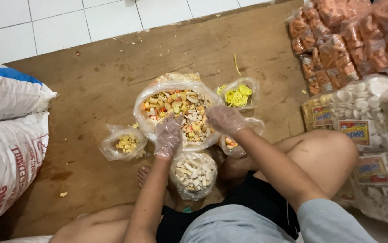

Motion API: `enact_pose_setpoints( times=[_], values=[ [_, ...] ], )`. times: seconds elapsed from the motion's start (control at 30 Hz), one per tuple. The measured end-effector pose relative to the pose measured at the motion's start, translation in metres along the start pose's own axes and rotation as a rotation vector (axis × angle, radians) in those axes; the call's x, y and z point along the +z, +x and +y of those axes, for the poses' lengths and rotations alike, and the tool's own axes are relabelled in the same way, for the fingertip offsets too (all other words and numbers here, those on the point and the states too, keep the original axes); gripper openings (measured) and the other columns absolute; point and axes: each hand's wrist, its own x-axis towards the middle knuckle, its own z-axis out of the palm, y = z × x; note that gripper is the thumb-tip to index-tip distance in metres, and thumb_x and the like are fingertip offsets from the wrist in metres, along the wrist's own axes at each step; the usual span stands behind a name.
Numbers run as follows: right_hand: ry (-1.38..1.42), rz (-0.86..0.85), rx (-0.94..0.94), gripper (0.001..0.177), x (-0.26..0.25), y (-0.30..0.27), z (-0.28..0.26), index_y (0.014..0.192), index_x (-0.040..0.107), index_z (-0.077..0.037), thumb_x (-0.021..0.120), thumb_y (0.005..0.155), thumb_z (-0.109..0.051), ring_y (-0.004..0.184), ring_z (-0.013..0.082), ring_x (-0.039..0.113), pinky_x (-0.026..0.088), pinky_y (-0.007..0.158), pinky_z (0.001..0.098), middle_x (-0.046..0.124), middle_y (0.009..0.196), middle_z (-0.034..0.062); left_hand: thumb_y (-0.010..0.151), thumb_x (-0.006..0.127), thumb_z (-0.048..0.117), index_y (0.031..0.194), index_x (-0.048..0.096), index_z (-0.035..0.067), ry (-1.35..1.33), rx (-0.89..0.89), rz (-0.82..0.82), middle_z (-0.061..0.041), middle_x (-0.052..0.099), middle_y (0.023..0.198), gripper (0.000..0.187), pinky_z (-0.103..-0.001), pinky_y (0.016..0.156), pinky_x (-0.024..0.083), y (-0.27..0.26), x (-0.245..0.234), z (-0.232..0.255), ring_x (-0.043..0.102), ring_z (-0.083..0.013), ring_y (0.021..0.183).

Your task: Manually packing mixed snacks from a large bulk bag into smaller individual plastic bags.

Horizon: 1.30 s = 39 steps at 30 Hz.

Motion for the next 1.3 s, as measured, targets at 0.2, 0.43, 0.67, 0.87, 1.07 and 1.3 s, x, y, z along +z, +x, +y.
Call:
enact_pose_setpoints(
  times=[0.2, 0.43, 0.67, 0.87, 1.07, 1.3],
  values=[
    [-0.767, 1.081, -0.073, 0.022, 0.105, 0.051, -0.007, 0.070, 0.053, -0.018, 0.043, 0.088, -0.013, 0.056, 0.0184, 0.054, 0.043, 0.051, 0.0292, 0.045, 0.058, 0.0027, 0.105, 0.033, 0.056, 0.149, 0.031, 0.030, 0.389, 0.082, 0.071, 0.006, 0.026, 0.154, 0.051, -0.042, 0.119, 0.021, 0.017, -0.011, -0.001, 0.019, -0.0287, 0.145],
    [-0.547, 0.790, -0.124, 0.024, 0.137, 0.084, 0.006, 0.072, 0.055, -0.014, 0.046, 0.093, -0.018, 0.048, 0.0208, 0.060, 0.046, 0.044, 0.0362, 0.055, 0.056, 0.0023, 0.099, 0.045, 0.056, 0.124, 0.054, 0.033, 0.981, 0.202, 0.180, 0.006, 0.051, 0.124, 0.035, -0.040, 0.105, 0.040, 0.032, -0.012, 0.002, 0.045, -0.0255, 0.125],
    [-0.037, 0.579, -0.067, 0.009, 0.105, 0.083, 0.018, 0.081, 0.066, -0.021, 0.060, 0.086, -0.022, 0.064, 0.0218, 0.068, 0.051, 0.053, 0.0326, 0.065, 0.065, 0.0038, 0.093, 0.058, 0.056, 0.100, 0.077, 0.036, 1.562, 0.316, 0.313, 0.005, 0.076, 0.095, 0.029, -0.038, 0.091, 0.059, 0.036, -0.015, 0.008, 0.072, -0.0227, 0.105],
    [0.840, 0.243, -0.092, 0.015, -0.014, 0.028, 0.010, 0.104, 0.076, -0.016, 0.070, 0.090, -0.012, 0.072, 0.0157, 0.075, 0.059, 0.061, 0.0298, 0.077, 0.085, 0.0085, 0.090, 0.071, 0.040, 0.104, 0.080, 0.018, 1.026, 0.424, 0.184, -0.012, 0.076, 0.084, 0.028, -0.038, 0.080, 0.059, -0.027, 0.042, 0.036, 0.073, -0.0206, 0.086],
    [1.122, 0.044, -0.162, 0.017, -0.035, 0.017, 0.037, 0.107, 0.074, -0.003, 0.071, 0.091, -0.007, 0.075, 0.0190, 0.074, 0.062, 0.057, 0.0242, 0.074, 0.089, 0.0146, 0.090, 0.072, 0.014, 0.110, 0.074, -0.002, 0.707, 0.328, -0.087, -0.015, 0.076, 0.085, 0.026, -0.032, 0.078, 0.064, -0.029, 0.062, 0.035, 0.073, -0.0197, 0.078],
    [1.127, -0.139, -0.136, 0.025, -0.054, -0.010, 0.046, 0.115, 0.074, 0.000, 0.062, 0.094, -0.006, 0.076, 0.0206, 0.075, 0.062, 0.061, 0.0254, 0.073, 0.090, 0.0164, 0.089, 0.073, 0.009, 0.104, 0.072, -0.003, 0.532, 0.145, -0.400, -0.014, 0.072, 0.072, 0.019, -0.029, 0.070, 0.063, -0.013, 0.066, 0.007, 0.072, -0.0176, 0.067]
  ],
)
